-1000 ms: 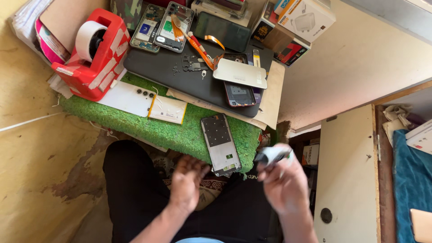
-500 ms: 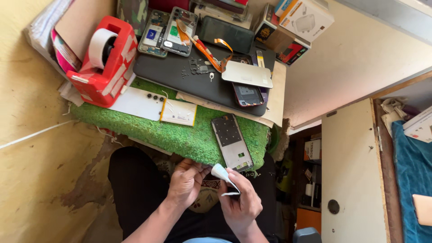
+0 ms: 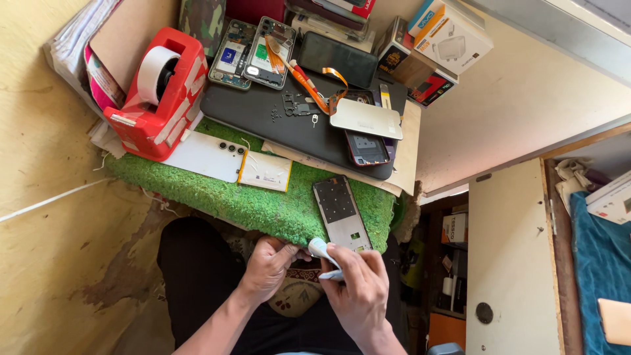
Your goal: The person applies adhesive to the edges of a smartphone frame, then installs a battery and aligns the back cover. They use a small red-handled tool to adjust internal components and connectors before placing the back cover onto the phone.
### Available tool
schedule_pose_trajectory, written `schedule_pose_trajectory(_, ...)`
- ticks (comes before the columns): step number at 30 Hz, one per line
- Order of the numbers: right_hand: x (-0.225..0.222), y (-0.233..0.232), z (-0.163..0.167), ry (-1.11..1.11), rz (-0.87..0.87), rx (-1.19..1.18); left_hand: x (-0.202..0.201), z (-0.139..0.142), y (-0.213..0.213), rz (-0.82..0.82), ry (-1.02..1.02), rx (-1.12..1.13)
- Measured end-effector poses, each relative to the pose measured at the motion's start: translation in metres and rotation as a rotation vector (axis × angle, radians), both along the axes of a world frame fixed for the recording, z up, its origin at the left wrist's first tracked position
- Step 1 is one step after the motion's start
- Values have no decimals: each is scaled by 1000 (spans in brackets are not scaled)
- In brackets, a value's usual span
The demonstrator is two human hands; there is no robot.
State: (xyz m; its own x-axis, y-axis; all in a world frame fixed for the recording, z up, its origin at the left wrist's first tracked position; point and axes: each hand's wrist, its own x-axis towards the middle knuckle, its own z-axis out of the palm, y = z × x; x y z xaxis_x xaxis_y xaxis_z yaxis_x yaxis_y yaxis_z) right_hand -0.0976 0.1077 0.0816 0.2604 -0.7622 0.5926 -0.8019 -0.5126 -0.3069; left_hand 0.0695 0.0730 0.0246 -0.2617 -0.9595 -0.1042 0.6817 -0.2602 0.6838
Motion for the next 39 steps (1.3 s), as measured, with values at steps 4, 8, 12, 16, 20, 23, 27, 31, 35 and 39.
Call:
schedule_pose_trajectory(4,-3,-12,18,-23,-33,156,-1,0,-1,-15,-20,-31)
schedule_pose_trajectory(8,-3,-28,38,21,7,296,-2,-2,-4,7,-72,-57)
schedule_pose_trajectory(12,-1,-37,48,-29,19,351,-5,-1,-8,78,-98,-146)
schedule_pose_trajectory(16,-2,-39,46,-52,-4,380,-9,-1,-8,145,-235,-113)
schedule_pose_trajectory(20,-2,-40,39,-32,-31,362,-11,1,-10,178,-303,-117)
schedule_pose_trajectory(23,-2,-39,37,-23,-39,337,-9,3,-8,191,-396,-143)
schedule_pose_trajectory(27,-1,-37,36,-65,-91,373,-8,6,-5,185,-524,-143)
schedule_pose_trajectory(31,-2,-35,35,-107,-133,404,-7,11,-5,192,-585,-174)
schedule_pose_trajectory(35,-12,-36,39,-129,-174,346,-6,8,-4,232,-652,-214)
schedule_pose_trajectory(39,-20,-40,43,-257,-169,321,-15,3,-2,335,-466,-294)
